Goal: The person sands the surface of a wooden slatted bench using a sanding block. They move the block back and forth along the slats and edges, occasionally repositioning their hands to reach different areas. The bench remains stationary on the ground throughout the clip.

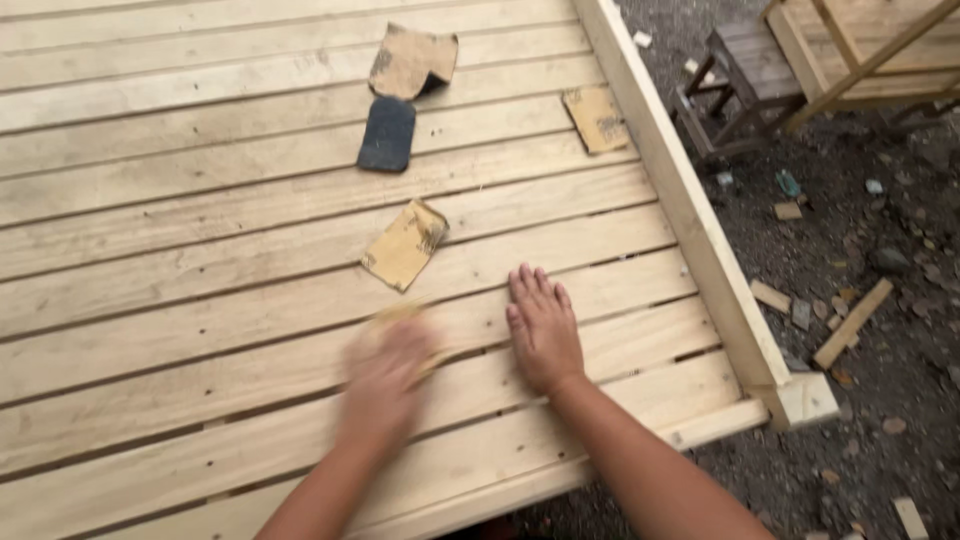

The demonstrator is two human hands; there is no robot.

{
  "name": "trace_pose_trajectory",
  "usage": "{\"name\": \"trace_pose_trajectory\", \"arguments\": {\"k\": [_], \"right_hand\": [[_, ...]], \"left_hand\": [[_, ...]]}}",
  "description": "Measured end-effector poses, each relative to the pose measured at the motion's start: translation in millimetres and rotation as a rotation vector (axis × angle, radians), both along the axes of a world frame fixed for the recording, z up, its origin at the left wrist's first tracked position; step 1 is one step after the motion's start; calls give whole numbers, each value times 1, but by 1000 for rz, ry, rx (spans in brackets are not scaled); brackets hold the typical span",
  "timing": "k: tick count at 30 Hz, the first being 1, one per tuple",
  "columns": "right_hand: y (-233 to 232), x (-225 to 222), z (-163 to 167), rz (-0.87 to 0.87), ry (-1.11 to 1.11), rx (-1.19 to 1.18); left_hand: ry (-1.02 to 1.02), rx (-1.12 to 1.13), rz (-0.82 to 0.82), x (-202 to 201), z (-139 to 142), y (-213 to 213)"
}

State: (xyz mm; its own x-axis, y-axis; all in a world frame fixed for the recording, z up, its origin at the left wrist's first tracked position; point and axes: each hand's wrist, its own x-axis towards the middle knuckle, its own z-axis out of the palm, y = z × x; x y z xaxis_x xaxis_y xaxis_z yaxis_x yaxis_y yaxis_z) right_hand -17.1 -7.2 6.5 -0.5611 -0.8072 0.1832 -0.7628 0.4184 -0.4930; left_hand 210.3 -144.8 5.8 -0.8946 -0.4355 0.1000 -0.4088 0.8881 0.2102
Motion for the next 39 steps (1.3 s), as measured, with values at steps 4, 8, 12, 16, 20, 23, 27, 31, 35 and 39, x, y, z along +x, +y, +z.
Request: {"name": "trace_pose_trajectory", "arguments": {"k": [4, 8, 12, 16, 20, 23, 27, 31, 35, 39], "right_hand": [[6, -2, 1, -6, -29, -40], [-2, 2, 4, -108, -22, 70], [-28, 15, 4, -288, -6, 217], [-47, 21, 4, -391, 22, 329], [-47, 18, 4, -416, 70, 319], [-44, 17, 2, -424, 51, 336], [-43, 17, 2, -422, 72, 300], [-45, 20, 4, -420, 99, 331], [-46, 23, 6, -424, 100, 360], [-45, 23, 7, -417, 97, 349]], "left_hand": [[33, 139, -174, -105, -11, 6], [54, 55, 34, -56, 5, -57], [-21, 654, 776, 81, 41, -157], [71, -57, 451, 91, 17, -155], [61, -39, 84, -29, -15, -53], [-166, 132, -79, -101, -1, -20], [208, 125, 12, -49, 36, -70], [180, 217, 614, 49, 43, -146], [212, 212, 513, 1, 26, -131], [-222, 180, 46, -135, 17, -59]]}}
